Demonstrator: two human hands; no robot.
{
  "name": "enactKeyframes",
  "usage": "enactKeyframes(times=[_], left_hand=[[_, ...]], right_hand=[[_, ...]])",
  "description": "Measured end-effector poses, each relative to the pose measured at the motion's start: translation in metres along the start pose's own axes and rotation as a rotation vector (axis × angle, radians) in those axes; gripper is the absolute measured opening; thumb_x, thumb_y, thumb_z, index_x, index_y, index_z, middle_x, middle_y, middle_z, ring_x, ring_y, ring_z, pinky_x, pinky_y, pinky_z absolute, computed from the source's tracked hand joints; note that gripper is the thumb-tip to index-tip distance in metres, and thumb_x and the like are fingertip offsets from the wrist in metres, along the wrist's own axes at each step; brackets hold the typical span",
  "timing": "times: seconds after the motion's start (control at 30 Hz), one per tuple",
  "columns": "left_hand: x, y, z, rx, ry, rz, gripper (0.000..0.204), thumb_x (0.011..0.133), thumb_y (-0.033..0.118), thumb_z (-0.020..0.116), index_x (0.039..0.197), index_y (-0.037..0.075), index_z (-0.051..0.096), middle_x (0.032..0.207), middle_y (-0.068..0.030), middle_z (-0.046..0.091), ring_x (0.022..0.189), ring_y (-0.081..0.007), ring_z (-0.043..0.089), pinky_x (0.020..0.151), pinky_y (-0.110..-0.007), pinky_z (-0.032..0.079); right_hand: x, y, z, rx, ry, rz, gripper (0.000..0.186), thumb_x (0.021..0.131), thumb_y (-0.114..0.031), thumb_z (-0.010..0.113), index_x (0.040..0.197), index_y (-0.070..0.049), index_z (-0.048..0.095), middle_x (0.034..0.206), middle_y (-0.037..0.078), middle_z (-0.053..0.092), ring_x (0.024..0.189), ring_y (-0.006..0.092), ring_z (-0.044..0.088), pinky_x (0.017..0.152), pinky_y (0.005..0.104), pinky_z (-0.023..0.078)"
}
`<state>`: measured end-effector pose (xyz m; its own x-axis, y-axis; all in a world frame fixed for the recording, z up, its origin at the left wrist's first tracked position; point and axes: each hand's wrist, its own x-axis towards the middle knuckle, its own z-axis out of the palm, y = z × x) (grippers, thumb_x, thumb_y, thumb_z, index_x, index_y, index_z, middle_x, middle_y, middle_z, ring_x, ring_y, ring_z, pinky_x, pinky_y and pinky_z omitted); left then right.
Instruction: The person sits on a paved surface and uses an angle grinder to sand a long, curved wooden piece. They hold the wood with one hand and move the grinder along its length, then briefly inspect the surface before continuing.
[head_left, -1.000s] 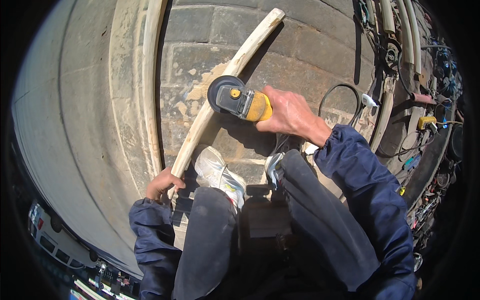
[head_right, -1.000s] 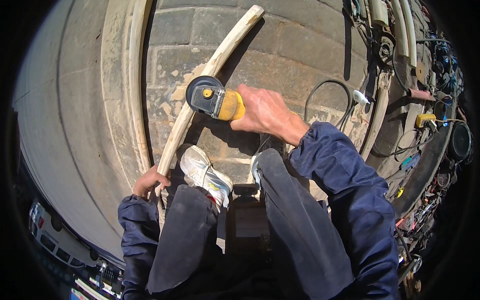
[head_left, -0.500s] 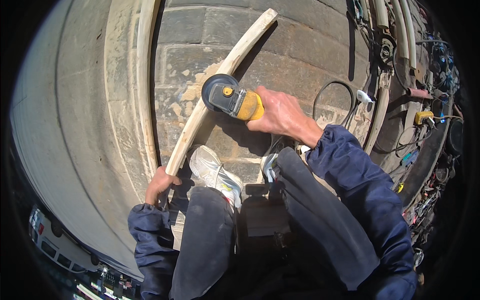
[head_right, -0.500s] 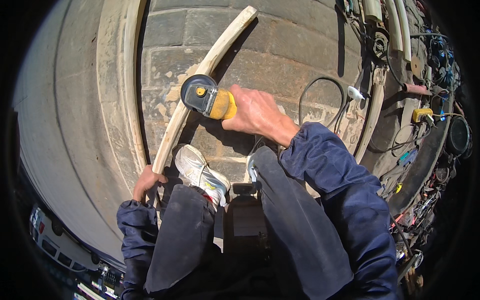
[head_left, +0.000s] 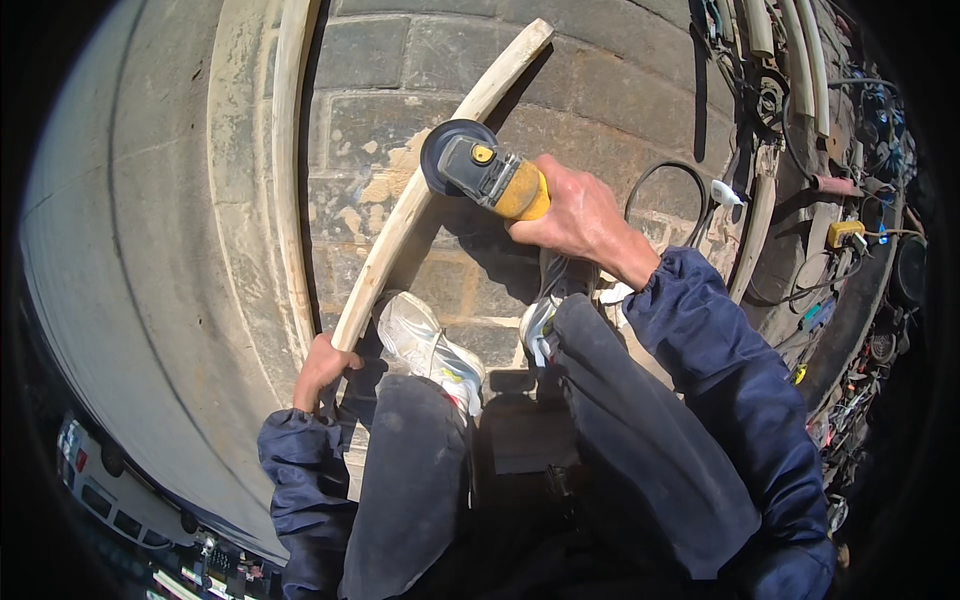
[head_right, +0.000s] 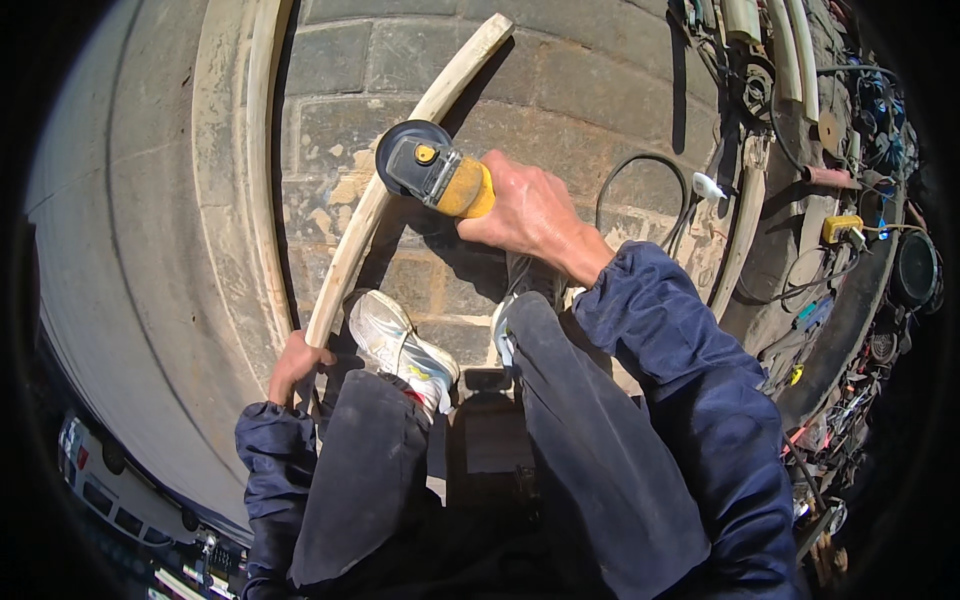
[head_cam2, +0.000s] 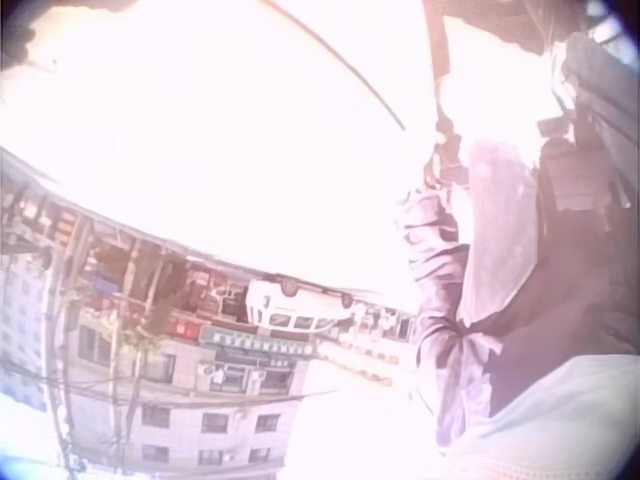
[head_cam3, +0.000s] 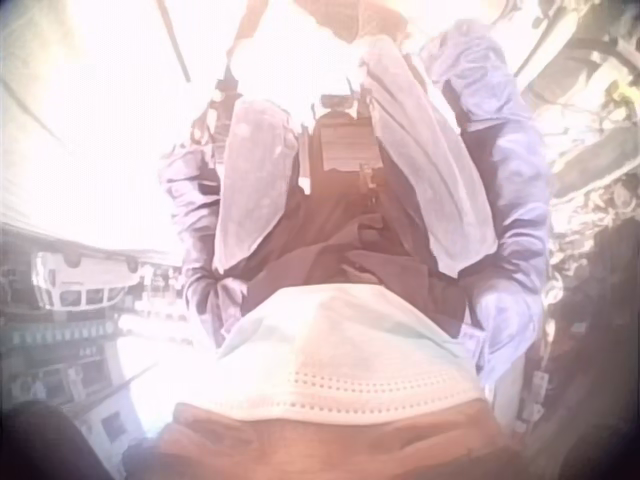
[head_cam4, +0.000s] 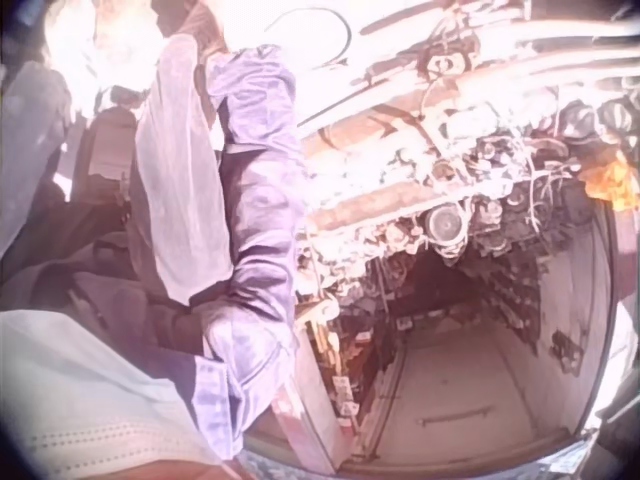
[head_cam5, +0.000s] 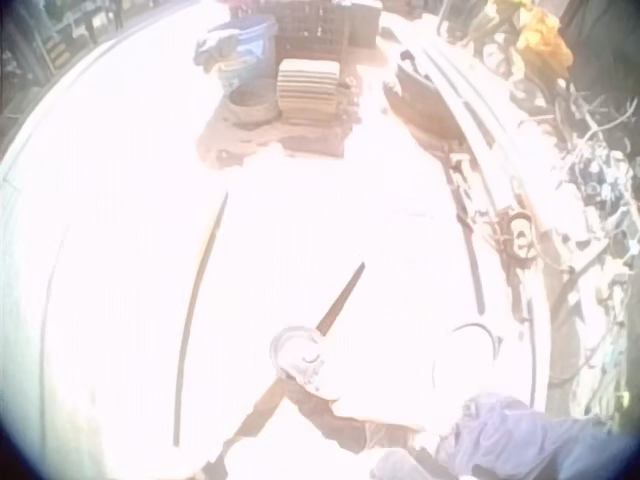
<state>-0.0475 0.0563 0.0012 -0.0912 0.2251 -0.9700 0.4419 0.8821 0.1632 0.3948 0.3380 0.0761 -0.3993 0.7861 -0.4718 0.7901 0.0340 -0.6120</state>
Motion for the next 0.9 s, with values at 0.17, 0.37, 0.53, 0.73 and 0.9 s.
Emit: enactKeyframes(times=[0.17,0.37,0.53,0.73,0.9], left_hand=[[-0.004,0.001,0.008,-0.037,0.014,0.05,0.034,0.067,0.011,0.092,0.093,-0.006,0.078,0.08,-0.0073,0.073,0.074,-0.0197,0.07,0.069,-0.039,0.056],[-0.001,-0.003,0.009,0.021,0.052,0.022,0.034,0.068,0.01,0.092,0.092,-0.007,0.076,0.08,-0.0064,0.072,0.075,-0.0196,0.067,0.07,-0.039,0.055],[0.002,-0.002,0.01,-0.007,0.029,0.047,0.036,0.067,0.01,0.093,0.094,-0.008,0.075,0.081,-0.0066,0.072,0.076,-0.0196,0.067,0.072,-0.039,0.055],[-0.005,-0.006,0.01,-0.018,-0.044,-0.001,0.033,0.068,0.006,0.093,0.094,-0.007,0.076,0.082,-0.0066,0.074,0.075,-0.0189,0.069,0.071,-0.038,0.057],[0.003,-0.029,0.02,-0.07,-0.048,0.02,0.03,0.067,0.006,0.093,0.088,-0.007,0.076,0.079,-0.0055,0.072,0.072,-0.0176,0.068,0.068,-0.038,0.056]], right_hand=[[-0.002,-0.011,0.035,-0.017,-0.117,-0.079,0.062,0.078,-0.039,0.089,0.12,0.002,0.069,0.103,0.031,0.08,0.099,0.0534,0.079,0.089,0.0591,0.063],[0.045,0.053,-0.055,0.026,0.079,0.245,0.072,0.08,-0.045,0.089,0.132,0.002,0.073,0.112,0.025,0.084,0.103,0.041,0.083,0.093,0.0486,0.064],[0.05,0.063,-0.07,0.062,0.156,0.325,0.07,0.083,-0.042,0.091,0.137,-0.001,0.073,0.115,0.017,0.085,0.106,0.0312,0.082,0.098,0.0422,0.064],[0.01,0.019,-0.014,-0.014,-0.087,0.077,0.071,0.079,-0.04,0.091,0.133,0.001,0.069,0.109,0.029,0.082,0.103,0.0505,0.081,0.093,0.055,0.063],[0.032,0.049,-0.05,0.025,0.026,0.241,0.071,0.079,-0.041,0.092,0.133,0.001,0.072,0.115,0.027,0.083,0.11,0.0444,0.081,0.098,0.0496,0.062]])
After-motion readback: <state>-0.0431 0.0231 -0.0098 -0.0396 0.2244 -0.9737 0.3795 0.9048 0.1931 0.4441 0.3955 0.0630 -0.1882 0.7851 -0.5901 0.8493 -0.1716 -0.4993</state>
